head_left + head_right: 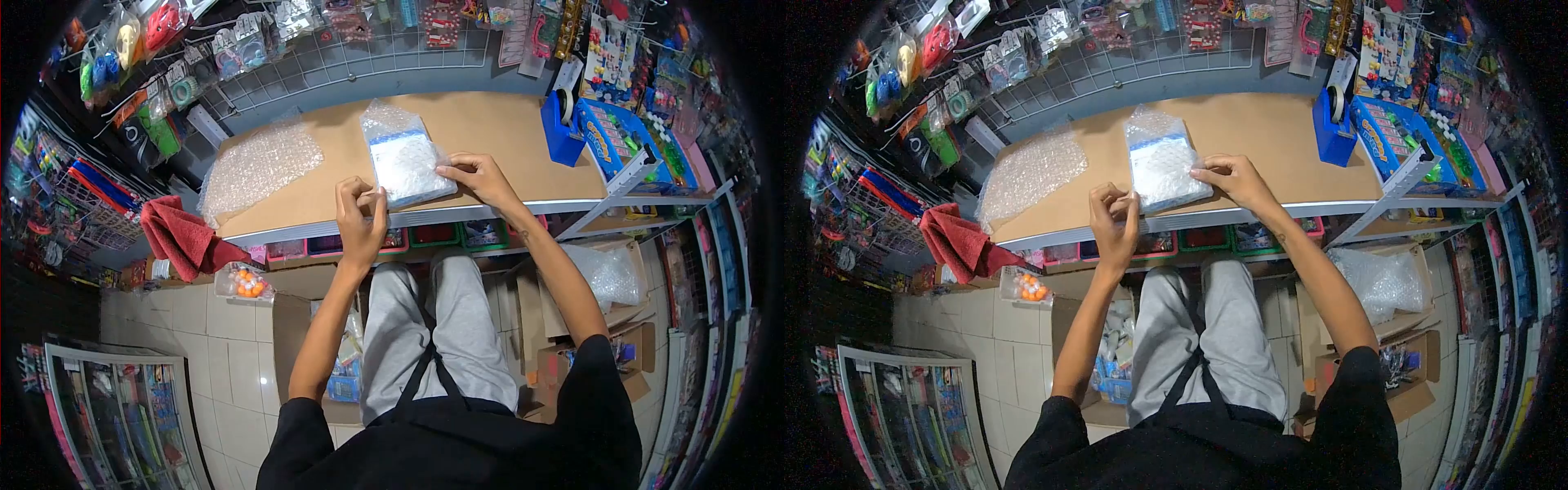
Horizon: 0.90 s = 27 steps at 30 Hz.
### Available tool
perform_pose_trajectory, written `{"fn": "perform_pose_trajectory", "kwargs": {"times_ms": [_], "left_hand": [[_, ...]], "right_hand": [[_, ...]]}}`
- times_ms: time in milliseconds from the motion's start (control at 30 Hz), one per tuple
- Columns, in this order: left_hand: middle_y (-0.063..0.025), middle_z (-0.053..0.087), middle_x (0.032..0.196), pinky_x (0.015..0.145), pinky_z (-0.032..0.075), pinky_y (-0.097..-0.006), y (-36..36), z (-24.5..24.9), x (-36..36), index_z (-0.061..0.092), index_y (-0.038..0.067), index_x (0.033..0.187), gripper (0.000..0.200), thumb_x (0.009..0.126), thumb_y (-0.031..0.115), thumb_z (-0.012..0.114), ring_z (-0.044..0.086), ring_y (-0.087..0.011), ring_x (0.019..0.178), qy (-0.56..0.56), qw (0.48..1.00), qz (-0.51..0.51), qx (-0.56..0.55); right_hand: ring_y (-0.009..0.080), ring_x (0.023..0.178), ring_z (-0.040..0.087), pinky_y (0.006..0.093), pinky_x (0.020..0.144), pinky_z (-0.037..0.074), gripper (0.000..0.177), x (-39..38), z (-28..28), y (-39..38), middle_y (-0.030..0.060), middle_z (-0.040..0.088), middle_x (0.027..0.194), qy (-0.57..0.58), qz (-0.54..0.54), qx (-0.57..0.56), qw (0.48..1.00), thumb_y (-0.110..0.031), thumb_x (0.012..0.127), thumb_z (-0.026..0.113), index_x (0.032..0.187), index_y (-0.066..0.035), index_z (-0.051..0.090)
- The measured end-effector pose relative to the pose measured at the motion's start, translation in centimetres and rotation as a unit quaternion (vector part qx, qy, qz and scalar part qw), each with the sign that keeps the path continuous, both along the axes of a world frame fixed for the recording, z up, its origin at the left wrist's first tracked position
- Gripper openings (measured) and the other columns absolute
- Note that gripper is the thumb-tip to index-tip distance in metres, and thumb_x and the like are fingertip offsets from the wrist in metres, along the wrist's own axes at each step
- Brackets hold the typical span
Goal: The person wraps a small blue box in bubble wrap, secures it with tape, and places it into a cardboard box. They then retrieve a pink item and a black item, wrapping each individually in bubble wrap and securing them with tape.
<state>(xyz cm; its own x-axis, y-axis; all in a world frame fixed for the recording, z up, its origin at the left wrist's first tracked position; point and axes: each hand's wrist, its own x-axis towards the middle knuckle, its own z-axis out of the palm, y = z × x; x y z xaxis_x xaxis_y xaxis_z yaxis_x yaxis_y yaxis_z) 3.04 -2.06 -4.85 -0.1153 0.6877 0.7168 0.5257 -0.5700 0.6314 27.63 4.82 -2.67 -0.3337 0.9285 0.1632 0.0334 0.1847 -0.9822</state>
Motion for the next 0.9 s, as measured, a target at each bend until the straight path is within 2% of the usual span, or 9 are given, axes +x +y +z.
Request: {"fn": "perform_pose_trajectory", "kwargs": {"times_ms": [33,167,333,433,533,633,733,833,900], "left_hand": [[-0.0106,0.050,0.109,0.070,0.055,-0.0256,0.1,0.0,-0.1,0.042,0.000,0.116,0.034,0.094,-0.005,0.068,0.066,-0.0129,0.086,0.029,0.999,0.019,-0.007],[-0.0121,0.046,0.118,0.067,0.056,-0.0254,-0.2,0.6,0.8,0.041,0.001,0.118,0.037,0.094,-0.004,0.068,0.066,-0.0139,0.085,-0.086,0.995,-0.026,-0.038],[-0.0138,0.039,0.130,0.068,0.059,-0.0270,-0.2,1.0,1.4,0.040,0.005,0.127,0.045,0.093,-0.005,0.067,0.066,-0.0178,0.091,-0.069,0.997,-0.036,0.010],[-0.0155,0.039,0.135,0.068,0.061,-0.0292,0.0,2.1,1.2,0.044,0.006,0.129,0.041,0.095,-0.003,0.066,0.065,-0.0200,0.100,-0.021,0.999,-0.010,0.031],[-0.0240,0.043,0.136,0.082,0.060,-0.0410,0.5,2.0,0.6,0.051,0.002,0.126,0.037,0.092,-0.007,0.062,0.062,-0.0374,0.112,0.090,0.996,0.005,-0.003],[-0.0215,0.047,0.144,0.102,0.051,-0.0469,0.2,3.1,0.4,0.059,0.006,0.125,0.034,0.092,0.000,0.062,0.055,-0.0404,0.126,0.125,0.989,-0.054,-0.058],[-0.0156,0.050,0.149,0.115,0.038,-0.0474,-0.1,4.1,1.6,0.060,0.009,0.134,0.038,0.096,0.014,0.061,0.048,-0.0337,0.138,0.378,0.919,0.064,0.087],[-0.0135,0.050,0.152,0.120,0.027,-0.0474,0.4,2.8,3.8,0.058,0.009,0.139,0.044,0.099,0.027,0.058,0.043,-0.0296,0.143,0.359,0.931,0.045,0.054],[-0.0148,0.050,0.151,0.116,0.034,-0.0465,1.4,1.6,4.0,0.055,0.007,0.143,0.048,0.102,0.032,0.055,0.048,-0.0308,0.139,0.381,0.922,0.044,0.045]], "right_hand": [[0.0064,0.070,0.057,0.0230,0.061,0.044,0.031,0.0,-0.2,0.2,0.0021,0.069,0.083,-0.007,-0.003,-0.014,1.000,-0.027,0.091,0.078,0.100,0.002,0.076],[0.0056,0.063,0.052,0.0233,0.055,0.038,0.034,-0.2,0.7,-0.4,-0.0004,0.067,0.075,-0.065,-0.048,-0.017,0.997,-0.030,0.090,0.079,0.100,0.002,0.076],[0.0088,0.068,0.059,0.0254,0.062,0.046,0.036,-1.1,-0.2,-0.2,0.0031,0.071,0.078,-0.076,-0.109,0.024,0.991,-0.032,0.087,0.081,0.100,0.001,0.077],[0.0119,0.075,0.065,0.0265,0.069,0.050,0.036,-1.4,-0.6,-0.1,0.0063,0.074,0.083,-0.071,-0.140,0.047,0.986,-0.033,0.086,0.082,0.100,0.000,0.077],[0.0139,0.082,0.069,0.0267,0.073,0.052,0.037,-1.4,-1.4,0.5,0.0090,0.076,0.088,-0.085,-0.150,0.054,0.984,-0.033,0.084,0.083,0.102,-0.001,0.077],[0.0147,0.085,0.071,0.0270,0.076,0.053,0.041,-1.6,-1.7,1.0,0.0105,0.076,0.093,-0.054,-0.150,0.063,0.985,-0.034,0.083,0.084,0.106,-0.002,0.075],[0.0153,0.087,0.071,0.0276,0.077,0.054,0.043,-1.5,-2.1,1.6,0.0111,0.077,0.096,-0.025,-0.141,0.051,0.988,-0.034,0.082,0.085,0.108,-0.002,0.073],[0.0157,0.088,0.072,0.0282,0.077,0.054,0.041,-1.5,-1.9,1.4,0.0107,0.077,0.096,-0.015,-0.145,0.038,0.989,-0.034,0.083,0.084,0.105,-0.002,0.071],[0.0164,0.088,0.072,0.0291,0.077,0.054,0.039,-1.7,-1.4,1.0,0.0105,0.077,0.096,-0.028,-0.161,0.038,0.986,-0.035,0.084,0.083,0.102,-0.002,0.071]]}}
